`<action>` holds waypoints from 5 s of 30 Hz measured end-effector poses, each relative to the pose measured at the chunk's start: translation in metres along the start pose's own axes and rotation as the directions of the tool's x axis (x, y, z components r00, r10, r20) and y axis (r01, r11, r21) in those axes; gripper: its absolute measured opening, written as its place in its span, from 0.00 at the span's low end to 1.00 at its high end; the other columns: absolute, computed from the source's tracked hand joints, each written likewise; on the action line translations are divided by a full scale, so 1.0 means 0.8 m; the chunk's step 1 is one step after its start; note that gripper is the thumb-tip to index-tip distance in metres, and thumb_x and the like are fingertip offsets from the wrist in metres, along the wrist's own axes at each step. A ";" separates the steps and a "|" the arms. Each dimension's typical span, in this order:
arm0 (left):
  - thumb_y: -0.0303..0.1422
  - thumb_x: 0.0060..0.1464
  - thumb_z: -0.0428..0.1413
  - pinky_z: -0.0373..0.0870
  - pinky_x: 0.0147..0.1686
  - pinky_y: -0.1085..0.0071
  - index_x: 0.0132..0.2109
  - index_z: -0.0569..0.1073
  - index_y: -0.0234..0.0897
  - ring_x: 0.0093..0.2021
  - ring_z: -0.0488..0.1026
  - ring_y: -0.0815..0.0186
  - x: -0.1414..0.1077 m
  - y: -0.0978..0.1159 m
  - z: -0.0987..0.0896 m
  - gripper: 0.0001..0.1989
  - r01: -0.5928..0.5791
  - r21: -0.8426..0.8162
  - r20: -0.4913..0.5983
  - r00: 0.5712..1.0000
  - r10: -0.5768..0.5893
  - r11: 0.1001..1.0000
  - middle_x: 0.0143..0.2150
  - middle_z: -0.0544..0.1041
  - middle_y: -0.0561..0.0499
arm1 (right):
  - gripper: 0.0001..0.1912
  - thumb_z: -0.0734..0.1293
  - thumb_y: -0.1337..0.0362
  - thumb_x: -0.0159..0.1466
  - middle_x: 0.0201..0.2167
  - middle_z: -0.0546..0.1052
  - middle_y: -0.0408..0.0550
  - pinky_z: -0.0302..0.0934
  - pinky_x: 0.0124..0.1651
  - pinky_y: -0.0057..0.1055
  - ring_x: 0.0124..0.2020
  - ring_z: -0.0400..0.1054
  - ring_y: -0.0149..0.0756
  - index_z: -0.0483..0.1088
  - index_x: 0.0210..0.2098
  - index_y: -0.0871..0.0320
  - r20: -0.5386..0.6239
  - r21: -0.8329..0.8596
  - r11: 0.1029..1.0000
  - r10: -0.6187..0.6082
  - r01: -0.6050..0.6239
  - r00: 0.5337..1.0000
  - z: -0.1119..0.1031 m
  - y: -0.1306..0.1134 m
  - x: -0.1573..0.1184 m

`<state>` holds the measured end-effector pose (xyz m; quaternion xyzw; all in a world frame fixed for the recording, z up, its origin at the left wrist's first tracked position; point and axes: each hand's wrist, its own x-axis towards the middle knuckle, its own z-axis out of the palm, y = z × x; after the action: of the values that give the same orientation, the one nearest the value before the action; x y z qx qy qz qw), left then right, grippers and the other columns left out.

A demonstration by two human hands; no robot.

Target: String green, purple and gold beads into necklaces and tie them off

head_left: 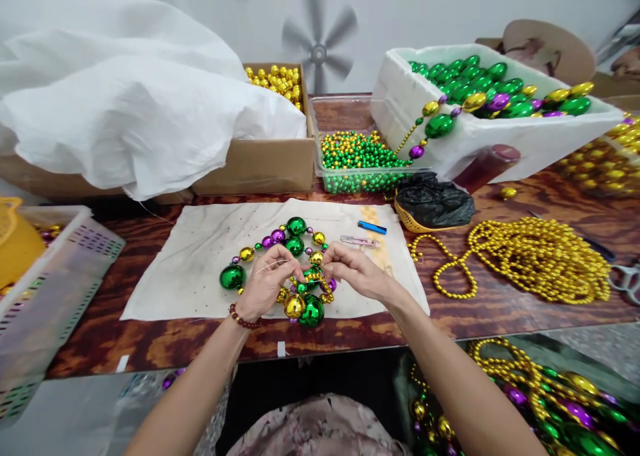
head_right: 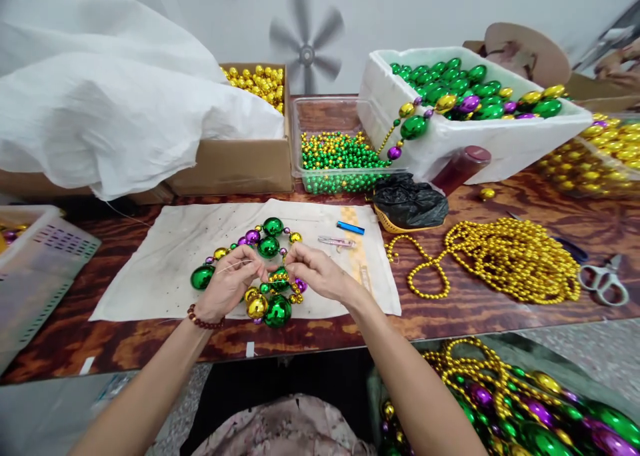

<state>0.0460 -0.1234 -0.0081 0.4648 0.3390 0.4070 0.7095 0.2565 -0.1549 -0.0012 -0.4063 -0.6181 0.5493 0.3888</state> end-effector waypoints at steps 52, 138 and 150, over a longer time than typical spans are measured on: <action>0.33 0.47 0.67 0.70 0.37 0.73 0.30 0.71 0.34 0.32 0.73 0.69 0.001 0.029 -0.034 0.12 0.047 0.229 0.149 0.985 -0.083 0.972 0.30 0.77 0.52 | 0.06 0.66 0.68 0.65 0.40 0.76 0.48 0.57 0.47 0.35 0.42 0.68 0.38 0.75 0.32 0.59 0.154 -0.574 0.771 -0.228 0.275 0.961 0.033 -0.031 0.020; 0.46 0.44 0.66 0.71 0.22 0.74 0.33 0.66 0.37 0.21 0.74 0.68 0.023 -0.024 -0.005 0.21 -0.035 0.157 -0.335 0.938 0.086 0.987 0.27 0.73 0.57 | 0.12 0.53 0.63 0.73 0.33 0.73 0.48 0.59 0.36 0.29 0.33 0.68 0.37 0.65 0.45 0.58 -0.208 -0.768 0.624 -0.033 -0.143 0.978 -0.094 0.055 0.007; 0.41 0.50 0.61 0.71 0.23 0.76 0.33 0.67 0.37 0.30 0.78 0.65 0.015 -0.022 0.001 0.14 -0.110 0.234 -0.305 0.935 0.180 0.966 0.27 0.73 0.54 | 0.14 0.58 0.62 0.73 0.34 0.71 0.49 0.60 0.41 0.32 0.36 0.65 0.37 0.74 0.43 0.59 0.320 -0.693 0.707 0.128 0.140 0.939 -0.028 -0.006 0.038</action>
<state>0.0562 -0.1169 -0.0253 0.4891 0.4570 0.4904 0.5581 0.2660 -0.1187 0.0071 -0.4193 -0.8402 0.3317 0.0908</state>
